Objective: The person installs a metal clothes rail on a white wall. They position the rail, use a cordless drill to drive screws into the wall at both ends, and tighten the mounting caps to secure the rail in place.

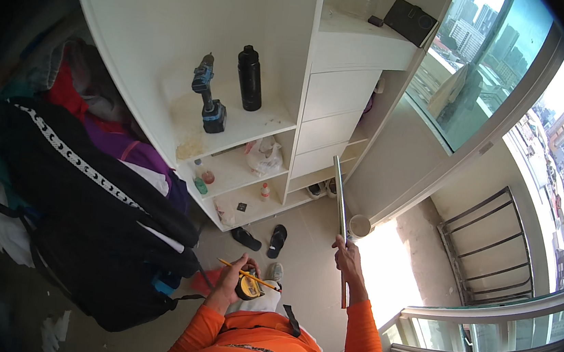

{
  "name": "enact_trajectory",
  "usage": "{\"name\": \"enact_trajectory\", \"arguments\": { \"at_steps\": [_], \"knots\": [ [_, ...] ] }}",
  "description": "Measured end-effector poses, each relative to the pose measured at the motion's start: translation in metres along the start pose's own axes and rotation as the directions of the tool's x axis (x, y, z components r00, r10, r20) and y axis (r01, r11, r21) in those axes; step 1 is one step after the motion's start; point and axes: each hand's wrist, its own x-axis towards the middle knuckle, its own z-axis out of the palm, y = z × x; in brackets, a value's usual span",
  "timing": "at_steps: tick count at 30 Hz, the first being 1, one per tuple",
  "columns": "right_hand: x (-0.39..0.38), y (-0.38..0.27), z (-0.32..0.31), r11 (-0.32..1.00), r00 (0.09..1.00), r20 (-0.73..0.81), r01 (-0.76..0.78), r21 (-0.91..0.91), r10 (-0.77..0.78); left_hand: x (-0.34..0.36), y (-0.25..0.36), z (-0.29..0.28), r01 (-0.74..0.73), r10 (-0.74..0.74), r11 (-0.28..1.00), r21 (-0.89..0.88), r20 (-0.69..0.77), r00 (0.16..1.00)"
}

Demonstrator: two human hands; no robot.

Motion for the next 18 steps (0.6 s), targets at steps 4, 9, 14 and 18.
{"name": "enact_trajectory", "arguments": {
  "at_steps": [4,9,14,18],
  "knots": [
    [0.063,-0.056,-0.018,0.995,0.996,-0.078,0.038,-0.089,-0.045,0.055,0.044,0.017,-0.025,0.019,0.998,-0.049,-0.111,0.994],
    [0.130,-0.085,-0.028,0.958,0.960,-0.222,0.109,-0.265,-0.170,0.117,0.108,0.040,-0.110,0.121,0.987,0.114,-0.089,0.989],
    [0.177,-0.042,-0.023,0.983,0.980,-0.143,0.118,-0.144,-0.139,0.160,0.159,0.046,-0.249,0.282,0.950,0.188,-0.176,0.943],
    [0.208,0.002,-0.011,0.970,0.997,-0.072,-0.015,-0.241,-0.002,0.183,0.180,0.037,-0.300,0.343,0.937,0.176,-0.319,0.883]
  ]
}}
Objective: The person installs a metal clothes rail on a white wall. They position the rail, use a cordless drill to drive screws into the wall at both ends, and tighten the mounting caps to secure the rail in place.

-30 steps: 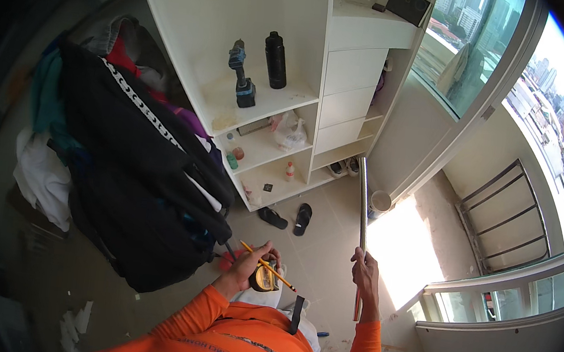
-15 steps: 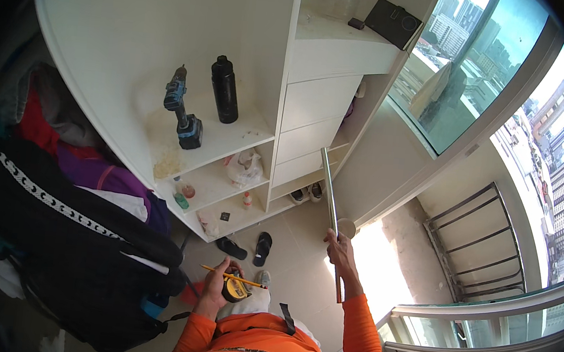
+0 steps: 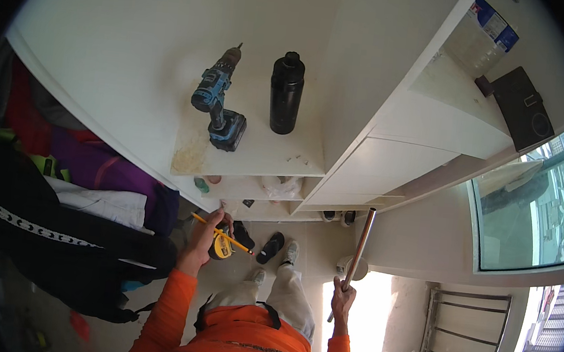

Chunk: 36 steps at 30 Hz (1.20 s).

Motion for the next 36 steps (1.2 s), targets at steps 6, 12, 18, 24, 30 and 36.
{"name": "enact_trajectory", "arguments": {
  "at_steps": [6,12,18,24,30,36],
  "knots": [
    [0.061,-0.026,0.017,0.957,0.892,0.347,0.273,0.096,-0.289,0.036,0.063,0.011,-0.180,0.201,0.979,0.092,-0.332,0.922],
    [0.103,-0.133,0.012,0.866,0.696,0.538,0.478,0.147,-0.476,0.080,0.131,0.005,-0.227,0.415,0.862,0.453,-0.374,0.829],
    [0.108,-0.208,0.019,0.860,0.586,0.646,0.446,0.248,-0.490,0.160,0.157,-0.044,0.152,0.261,0.692,0.706,-0.441,0.859],
    [0.103,-0.241,0.042,0.815,0.576,0.607,0.531,0.232,-0.548,0.236,0.150,-0.085,0.312,0.277,0.512,0.800,-0.498,0.822],
    [0.079,-0.265,0.058,0.871,0.711,0.515,0.458,0.179,-0.480,0.259,0.152,-0.077,0.226,0.462,0.245,0.943,-0.319,0.828],
    [0.036,-0.288,0.087,0.893,0.818,0.363,0.383,0.236,-0.447,0.253,0.145,-0.055,0.195,0.541,0.166,0.967,-0.255,0.801]
  ]
}}
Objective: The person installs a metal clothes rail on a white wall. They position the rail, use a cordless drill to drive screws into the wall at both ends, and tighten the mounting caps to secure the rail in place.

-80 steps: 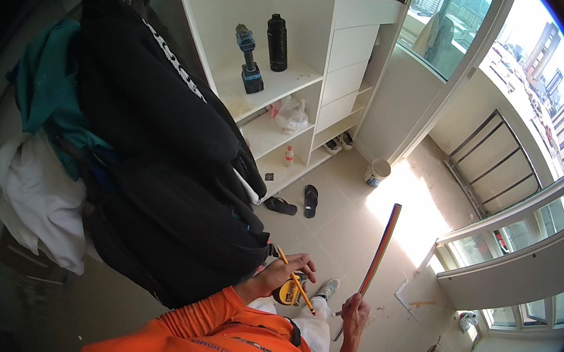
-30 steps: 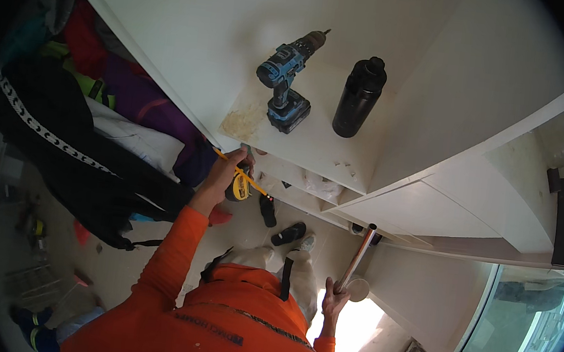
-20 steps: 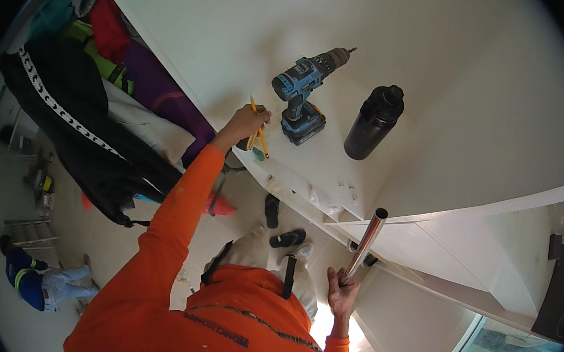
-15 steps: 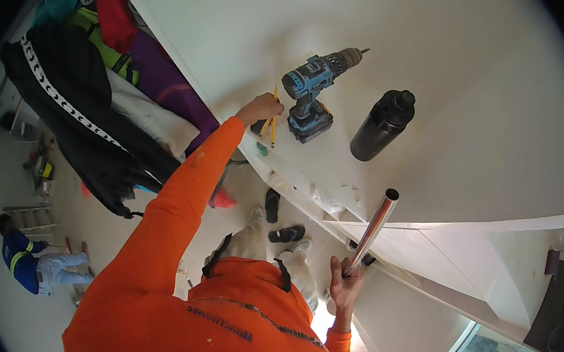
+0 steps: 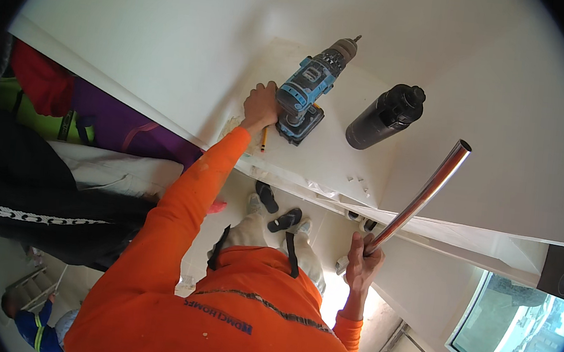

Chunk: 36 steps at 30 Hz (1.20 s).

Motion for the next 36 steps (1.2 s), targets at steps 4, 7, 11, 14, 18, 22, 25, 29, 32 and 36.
{"name": "enact_trajectory", "arguments": {
  "at_steps": [4,7,11,14,18,22,25,29,32,36],
  "knots": [
    [-0.002,-0.042,0.031,0.983,0.993,-0.046,0.115,0.140,-0.110,-0.004,-0.003,0.011,-0.052,0.041,0.997,-0.054,-0.189,0.981],
    [0.014,-0.085,0.048,0.953,0.974,-0.041,0.224,0.202,-0.221,-0.014,-0.009,0.010,-0.161,0.104,0.977,-0.141,-0.344,0.933],
    [0.050,-0.131,0.060,0.958,0.961,0.006,0.276,0.073,-0.277,-0.052,-0.011,-0.002,-0.287,0.134,0.918,-0.274,-0.468,0.874],
    [0.069,-0.132,0.060,0.953,0.952,0.057,0.300,0.037,-0.302,-0.095,-0.006,-0.011,-0.317,0.116,0.881,-0.351,-0.490,0.864],
    [0.070,-0.089,0.063,0.948,0.947,0.064,0.317,-0.014,-0.316,-0.153,-0.004,-0.029,-0.366,0.152,0.849,-0.382,-0.486,0.860],
    [0.059,-0.029,0.074,0.893,0.904,0.012,0.423,-0.156,-0.427,-0.192,-0.013,-0.049,-0.354,0.178,0.795,-0.492,-0.370,0.912],
    [0.056,-0.003,0.067,0.927,0.967,0.056,0.255,-0.275,-0.249,-0.209,-0.012,-0.057,-0.344,0.197,0.781,-0.521,-0.317,0.928],
    [0.066,0.015,0.059,0.913,0.976,0.123,0.210,-0.349,-0.177,-0.223,-0.007,-0.060,-0.231,0.211,0.764,-0.602,-0.104,0.972],
    [0.085,0.024,0.072,0.879,0.975,0.135,0.216,-0.426,-0.174,-0.223,-0.007,-0.057,-0.155,0.268,0.795,-0.587,0.109,0.957],
    [0.120,0.031,0.113,0.780,0.941,0.160,0.338,-0.526,-0.299,-0.220,-0.008,-0.046,-0.233,0.408,0.789,-0.568,0.201,0.891]
  ]
}}
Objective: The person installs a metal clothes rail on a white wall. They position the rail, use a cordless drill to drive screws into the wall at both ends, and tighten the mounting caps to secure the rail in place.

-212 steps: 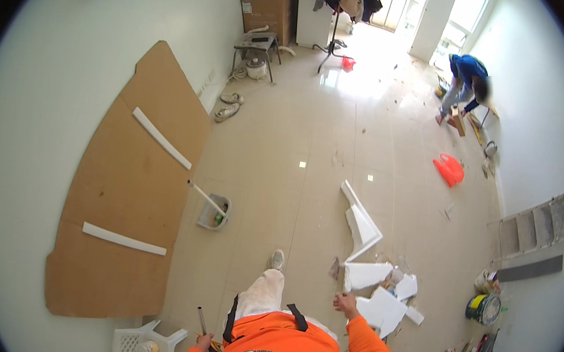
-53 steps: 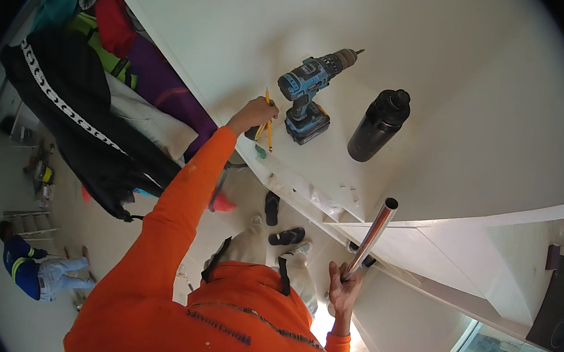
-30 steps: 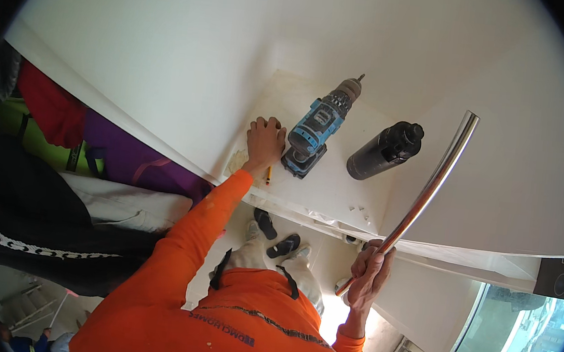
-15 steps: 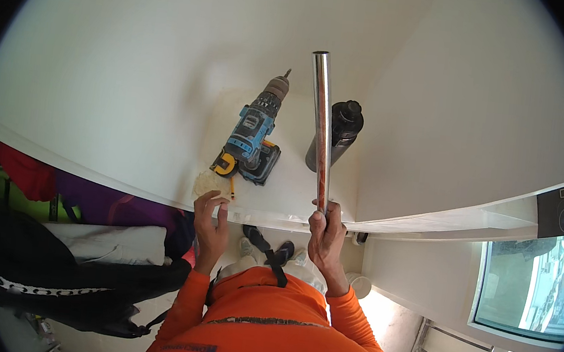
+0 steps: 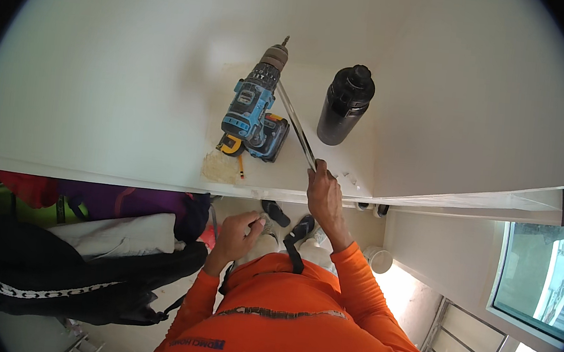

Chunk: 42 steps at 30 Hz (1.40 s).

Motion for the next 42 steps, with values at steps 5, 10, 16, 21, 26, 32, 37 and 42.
{"name": "enact_trajectory", "arguments": {
  "at_steps": [5,10,16,21,26,32,37,42],
  "knots": [
    [0.033,-0.018,0.033,0.988,0.999,-0.020,-0.044,-0.148,0.041,0.000,-0.001,0.005,0.026,-0.022,0.998,-0.052,0.083,0.996],
    [0.044,-0.014,0.052,0.927,0.996,-0.093,-0.026,-0.374,-0.010,0.003,0.001,0.004,0.079,-0.080,0.997,0.009,0.199,0.977],
    [0.039,-0.035,0.021,0.898,0.986,-0.140,0.019,-0.439,-0.089,0.020,0.011,0.005,-0.016,0.002,0.998,0.061,0.234,0.972],
    [-0.055,-0.018,-0.064,0.960,0.971,0.190,0.094,0.262,-0.147,0.019,-0.013,0.012,0.039,-0.030,0.999,-0.026,0.274,0.961],
    [-0.185,0.104,-0.059,0.913,0.774,0.524,-0.166,-0.372,0.354,0.001,-0.056,0.026,0.264,-0.294,0.956,0.130,0.434,0.852],
    [-0.275,0.187,-0.038,0.742,0.560,0.552,-0.647,-0.176,0.619,0.018,-0.043,0.050,0.051,-0.101,0.991,0.125,0.436,0.894],
    [-0.285,0.179,-0.061,0.645,0.444,0.671,-0.761,-0.068,0.594,0.043,-0.027,0.077,-0.061,-0.069,0.977,0.205,0.569,0.819],
    [-0.299,0.165,-0.043,0.802,0.664,0.499,-0.274,-0.531,0.557,0.053,-0.026,0.115,-0.117,-0.158,0.943,0.311,0.730,0.664]
  ]
}}
